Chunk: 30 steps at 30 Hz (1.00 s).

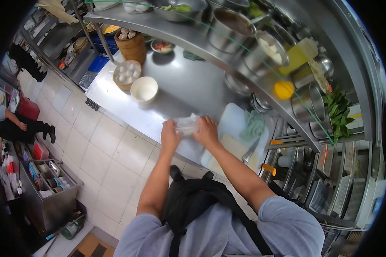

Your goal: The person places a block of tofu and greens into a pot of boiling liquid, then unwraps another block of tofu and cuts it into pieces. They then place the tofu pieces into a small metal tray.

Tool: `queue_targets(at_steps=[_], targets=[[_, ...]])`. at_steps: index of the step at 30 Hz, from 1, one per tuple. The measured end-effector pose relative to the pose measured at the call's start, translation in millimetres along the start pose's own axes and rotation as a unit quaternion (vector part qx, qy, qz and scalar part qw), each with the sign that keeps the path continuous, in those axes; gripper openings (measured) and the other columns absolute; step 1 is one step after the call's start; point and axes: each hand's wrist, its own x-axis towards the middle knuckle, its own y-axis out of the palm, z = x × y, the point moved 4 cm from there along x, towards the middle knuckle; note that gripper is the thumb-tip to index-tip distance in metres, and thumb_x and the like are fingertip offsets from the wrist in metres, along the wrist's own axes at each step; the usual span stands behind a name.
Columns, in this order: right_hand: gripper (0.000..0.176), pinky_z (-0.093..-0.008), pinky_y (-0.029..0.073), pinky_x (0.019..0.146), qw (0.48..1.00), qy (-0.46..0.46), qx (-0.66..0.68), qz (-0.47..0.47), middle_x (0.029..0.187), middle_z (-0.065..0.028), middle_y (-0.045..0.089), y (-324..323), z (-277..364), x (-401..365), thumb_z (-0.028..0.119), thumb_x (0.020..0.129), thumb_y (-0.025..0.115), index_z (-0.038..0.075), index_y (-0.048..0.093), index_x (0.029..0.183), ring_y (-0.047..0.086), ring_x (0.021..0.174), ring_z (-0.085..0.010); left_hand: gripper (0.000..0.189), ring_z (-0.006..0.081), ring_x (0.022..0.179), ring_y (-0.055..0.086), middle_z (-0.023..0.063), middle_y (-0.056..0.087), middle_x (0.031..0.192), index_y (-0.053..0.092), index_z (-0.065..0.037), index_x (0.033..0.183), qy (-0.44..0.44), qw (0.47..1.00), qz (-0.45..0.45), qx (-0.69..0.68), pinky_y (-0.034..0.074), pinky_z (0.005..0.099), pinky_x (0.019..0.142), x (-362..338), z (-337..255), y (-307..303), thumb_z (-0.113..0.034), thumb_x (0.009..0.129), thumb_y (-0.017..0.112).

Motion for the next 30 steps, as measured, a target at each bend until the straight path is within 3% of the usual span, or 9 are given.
queue_targets(at_steps=[7,10,14,18,20,23,26,29,30], targets=[[0.052,-0.0502,0.044,0.103,0.986,0.029,0.158,-0.032,0.128,-0.0203,0.057,-12,-61,-34,0.003,0.076,0.067,0.005,0.054,0.127,0.057,0.119,-0.0402,0.016,0.0404,0.092,0.066,0.0196,0.069,0.100,0.065,-0.003,0.110,-0.097,0.995,-0.018,-0.024,0.053,0.0446,0.081,-14,45,1,-0.010,0.100,0.055],[0.063,-0.0441,0.046,0.106,0.977,0.015,0.132,0.169,0.130,-0.0195,0.057,-17,-68,-18,0.003,0.079,0.067,0.004,0.052,0.140,0.055,0.125,-0.0392,0.022,0.0287,0.084,0.068,0.0131,0.070,0.093,0.067,-0.002,0.107,-0.199,0.974,-0.007,-0.111,0.053,0.0391,0.079,-27,69,6,-0.016,0.105,0.050],[0.061,-0.0451,0.047,0.105,0.969,-0.022,0.074,0.237,0.130,-0.0190,0.058,4,-79,4,0.006,0.075,0.073,0.003,0.056,0.135,0.056,0.124,-0.0394,0.036,0.0217,0.081,0.066,0.0140,0.068,0.085,0.064,0.001,0.096,-0.227,0.935,-0.076,-0.261,0.054,0.0370,0.075,-32,83,17,-0.025,0.110,0.044],[0.065,-0.0450,0.049,0.101,0.951,-0.066,0.029,0.301,0.124,-0.0188,0.061,10,-68,18,0.014,0.068,0.083,0.004,0.061,0.129,0.058,0.121,-0.0381,0.035,0.0191,0.087,0.065,0.0113,0.068,0.090,0.062,-0.001,0.098,-0.139,0.977,-0.030,-0.160,0.055,0.0336,0.075,-17,74,7,-0.028,0.110,0.045],[0.066,-0.0448,0.050,0.099,0.953,-0.071,0.055,0.290,0.122,-0.0187,0.063,6,-69,20,0.017,0.066,0.085,0.004,0.062,0.127,0.059,0.118,-0.0374,0.031,0.0213,0.089,0.065,0.0088,0.066,0.096,0.060,-0.004,0.105,-0.245,0.887,-0.030,-0.390,0.056,0.0354,0.074,-8,72,3,-0.031,0.111,0.045],[0.073,-0.0427,0.050,0.099,0.948,-0.075,0.109,0.288,0.125,-0.0175,0.064,-19,-67,16,0.027,0.066,0.089,0.003,0.061,0.130,0.061,0.120,-0.0313,0.028,0.0232,0.091,0.065,0.0070,0.065,0.101,0.058,-0.008,0.112,-0.303,0.844,-0.003,-0.443,0.057,0.0370,0.073,1,48,-23,-0.034,0.110,0.048],[0.089,-0.0396,0.050,0.100,0.843,0.092,0.333,0.413,0.135,-0.0192,0.061,-65,-69,-21,0.036,0.069,0.092,-0.002,0.054,0.140,0.062,0.121,-0.0287,0.026,0.0251,0.094,0.066,0.0083,0.066,0.102,0.059,-0.010,0.113,-0.212,0.810,0.067,-0.542,0.059,0.0404,0.076,11,18,-45,-0.034,0.109,0.050],[0.092,-0.0382,0.055,0.093,0.855,0.061,0.413,0.307,0.132,-0.0180,0.063,-99,-91,-103,0.036,0.069,0.094,-0.003,0.051,0.141,0.067,0.110,-0.0272,0.027,0.0251,0.088,0.068,0.0097,0.067,0.098,0.060,-0.006,0.113,-0.307,0.733,0.094,-0.600,0.060,0.0416,0.074,-4,-142,-52,-0.031,0.108,0.051],[0.092,-0.0361,0.056,0.091,0.757,0.106,0.531,0.366,0.128,-0.0184,0.065,-128,-80,-132,0.031,0.070,0.093,-0.004,0.049,0.143,0.069,0.107,-0.0249,0.027,0.0251,0.088,0.068,0.0097,0.067,0.098,0.060,-0.006,0.113,-0.304,0.732,0.130,-0.596,0.060,0.0416,0.074,-14,-156,-33,-0.031,0.108,0.051]])
